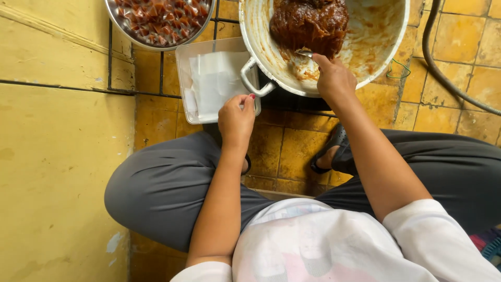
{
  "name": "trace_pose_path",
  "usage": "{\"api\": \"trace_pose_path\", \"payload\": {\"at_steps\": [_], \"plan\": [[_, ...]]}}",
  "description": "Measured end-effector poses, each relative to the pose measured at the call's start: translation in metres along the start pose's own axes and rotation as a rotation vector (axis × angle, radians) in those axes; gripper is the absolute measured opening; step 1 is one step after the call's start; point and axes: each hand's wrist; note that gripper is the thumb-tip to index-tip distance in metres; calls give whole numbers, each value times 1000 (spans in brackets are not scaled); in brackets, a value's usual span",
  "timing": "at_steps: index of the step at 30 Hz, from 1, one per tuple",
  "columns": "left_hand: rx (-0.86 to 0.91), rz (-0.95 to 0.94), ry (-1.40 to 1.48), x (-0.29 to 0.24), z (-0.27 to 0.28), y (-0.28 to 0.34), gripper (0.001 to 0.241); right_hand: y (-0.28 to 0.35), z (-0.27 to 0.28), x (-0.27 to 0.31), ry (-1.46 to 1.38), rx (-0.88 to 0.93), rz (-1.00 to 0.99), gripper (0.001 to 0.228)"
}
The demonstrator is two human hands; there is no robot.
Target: Scooping brown paste from a pot and wrapping it into small plastic portions.
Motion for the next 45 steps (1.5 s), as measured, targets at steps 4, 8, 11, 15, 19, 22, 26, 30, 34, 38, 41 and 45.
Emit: {"api": "trace_pose_path", "payload": {"at_steps": [4, 8, 11, 15, 19, 22, 26, 30, 34, 38, 41, 45], "plan": [[55, 112, 127, 5, -10, -8, 26, -12, 9, 35, 10, -37, -50, 74], [-7, 81, 74, 5, -17, -12, 22, -38, -1, 45, 49, 6, -39, 84], [-12, 136, -20, 14, -21, -17, 24, -55, -21, 32, 75, -71, 29, 78], [7, 254, -32, 16, -20, -20, 20, -87, -86, -13, 115, -151, 127, 43], [16, 239, 25, 15, -20, -20, 19, -70, -50, -6, 121, -134, 87, 43], [10, 222, 29, 23, -27, -22, 17, -73, -49, -5, 68, -95, -11, 49], [-7, 195, 102, 20, -24, -19, 15, -72, -57, -15, 31, -8, -9, 46], [-10, 185, 98, 20, -24, -20, 15, -72, -37, -12, 64, -38, 42, 47], [-22, 182, 97, 20, -25, -19, 14, -58, -36, -3, 48, -70, 117, 44], [-25, 184, 113, 17, -22, -22, 14, -60, -28, -13, 150, -85, 162, 44], [-16, 186, 112, 18, -24, -21, 14, -68, -29, -18, 118, -53, 132, 45], [-20, 199, 110, 20, -25, -20, 14, -50, -18, -16, 66, 56, 72, 45]]}}
Point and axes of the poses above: each hand's wrist, its own y-axis away from the middle knuckle, its own z-axis out of the back of the hand, x = y × z, and after that the axes turned 15 degrees about y, right-handed
